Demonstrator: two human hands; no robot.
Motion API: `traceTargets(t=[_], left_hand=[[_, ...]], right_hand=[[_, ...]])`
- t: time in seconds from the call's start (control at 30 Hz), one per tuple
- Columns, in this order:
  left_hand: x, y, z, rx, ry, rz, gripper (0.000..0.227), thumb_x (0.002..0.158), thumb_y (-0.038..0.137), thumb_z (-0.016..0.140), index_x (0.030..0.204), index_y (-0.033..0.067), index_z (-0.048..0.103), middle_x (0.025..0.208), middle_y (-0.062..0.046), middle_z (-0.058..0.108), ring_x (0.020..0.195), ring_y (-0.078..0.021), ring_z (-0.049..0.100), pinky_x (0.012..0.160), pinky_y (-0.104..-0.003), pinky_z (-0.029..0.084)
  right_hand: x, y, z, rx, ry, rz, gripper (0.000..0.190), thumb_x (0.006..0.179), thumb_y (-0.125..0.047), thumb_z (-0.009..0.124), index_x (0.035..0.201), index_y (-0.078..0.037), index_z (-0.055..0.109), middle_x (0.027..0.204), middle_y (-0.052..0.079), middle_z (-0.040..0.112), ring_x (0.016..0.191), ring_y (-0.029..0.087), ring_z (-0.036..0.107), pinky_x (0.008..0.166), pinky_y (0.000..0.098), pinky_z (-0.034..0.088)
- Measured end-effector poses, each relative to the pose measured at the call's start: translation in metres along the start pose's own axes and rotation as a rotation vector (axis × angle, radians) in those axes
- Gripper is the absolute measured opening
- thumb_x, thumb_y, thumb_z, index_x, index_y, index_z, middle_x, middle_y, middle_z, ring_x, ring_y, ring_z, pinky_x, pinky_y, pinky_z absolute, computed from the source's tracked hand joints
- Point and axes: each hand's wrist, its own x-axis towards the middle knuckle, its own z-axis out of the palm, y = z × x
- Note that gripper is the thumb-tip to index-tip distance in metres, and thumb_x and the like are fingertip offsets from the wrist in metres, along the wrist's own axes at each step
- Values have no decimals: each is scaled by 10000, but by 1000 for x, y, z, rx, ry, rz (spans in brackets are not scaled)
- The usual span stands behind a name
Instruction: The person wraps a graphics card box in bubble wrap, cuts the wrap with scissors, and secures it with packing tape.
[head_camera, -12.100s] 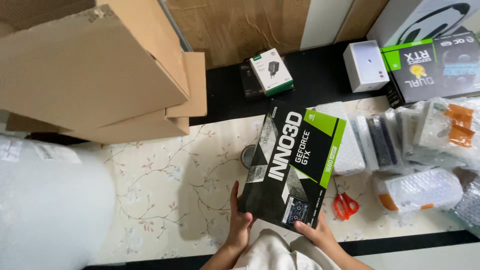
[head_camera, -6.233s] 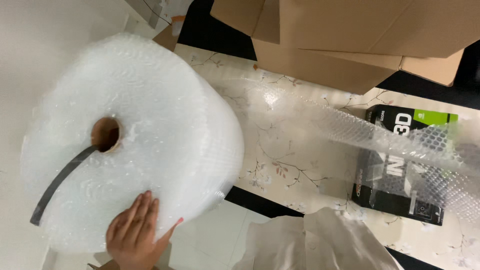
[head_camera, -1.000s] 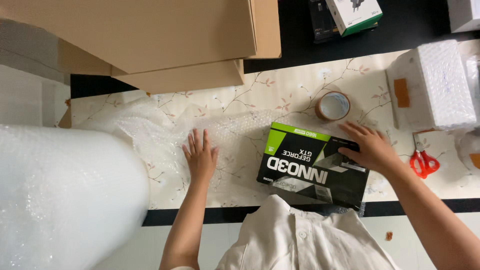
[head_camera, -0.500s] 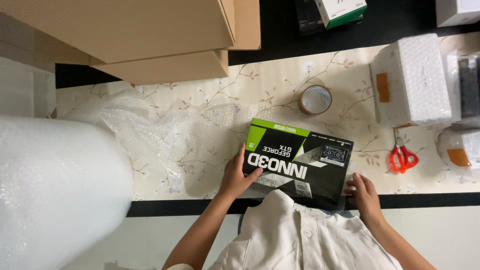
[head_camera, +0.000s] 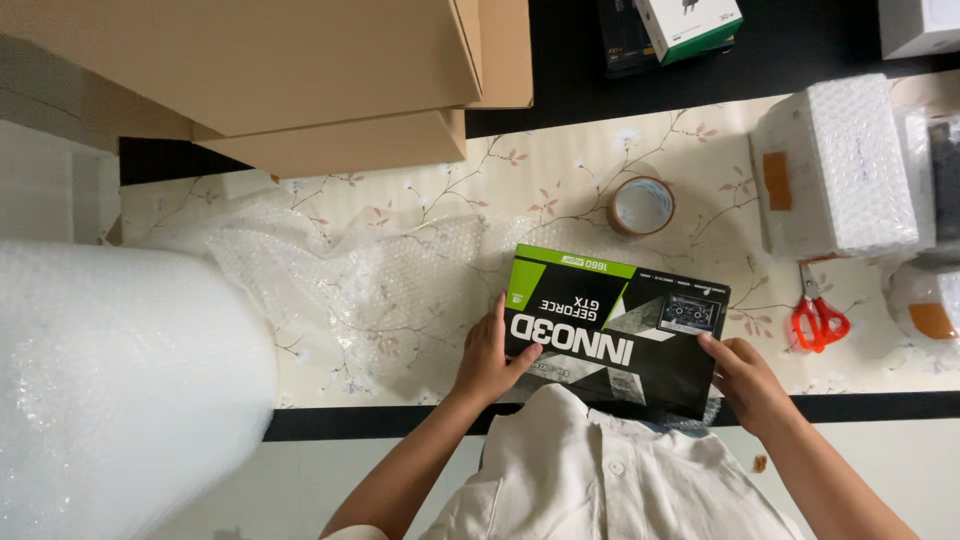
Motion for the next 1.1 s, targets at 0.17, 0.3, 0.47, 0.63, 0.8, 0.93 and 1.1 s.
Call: traceTargets(t=[0.17, 0.3, 0.47, 0.63, 0.8, 0.93, 1.1], left_hand=[[6, -24, 4, 92, -93, -8, 1033, 955, 723, 426, 1665, 39, 115, 1681, -187, 320, 1540, -406, 286, 1226, -601, 198], [12, -42, -3, 212, -89, 10, 1017, 946, 781, 353, 1670, 92, 166, 1684, -156, 294, 1497, -390, 291, 1173, -587, 217], [1, -42, -29, 8, 61, 49, 798, 992, 583, 557, 1631, 183, 293, 1595, -120, 302, 1436, -358, 324, 1127, -555, 308], [-25, 7, -61, -400, 162, 150, 517, 954, 199, 766, 1432, 147, 578, 1395, -110, 559, 1109, -269, 661, 905, -428, 577], [-46, 80, -139, -632, 162, 206, 935, 757, 603, 737, 1488, 56, 532, 1540, -118, 477, 1458, -266, 481, 1218, -432, 409], [-45, 89, -191, -586, 115, 77, 1102, 673, 813, 652, 1474, 63, 552, 1449, -115, 572, 1308, -240, 620, 1084, -379, 533], [-41, 75, -234, -241, 80, -189, 1048, 510, 909, 569, 1260, 184, 671, 1112, -24, 787, 987, -239, 757, 766, -394, 561]], right_hand=[[-36, -58, 7, -37, -29, -8, 344, 1094, -330, 613, 1133, -11, 492, 1088, 203, 632, 993, 311, 632, 807, 427, 502], [-72, -96, 8, -129, -142, -321, 176, 1042, -168, 690, 1052, -21, 595, 864, 111, 623, 773, 198, 638, 704, 352, 549], [-118, -150, 74, -307, -202, -424, 313, 817, 16, 815, 1057, -6, 616, 909, 79, 630, 767, 127, 576, 612, 285, 447], [-165, -198, 162, -703, -162, -750, 371, 769, -185, 915, 724, -93, 558, 677, 1, 517, 610, 105, 472, 552, 269, 377], [-183, -208, 226, -1105, -66, -992, 310, 900, -412, 773, 777, -188, 597, 658, -42, 547, 536, 147, 489, 517, 341, 400], [-193, -220, 269, -1128, -124, -1052, 255, 921, -349, 752, 777, -181, 626, 634, -53, 582, 537, 166, 510, 516, 360, 408], [-201, -229, 319, -875, -460, -1166, 216, 1025, -133, 547, 963, -41, 732, 862, 90, 745, 734, 265, 687, 642, 389, 532]])
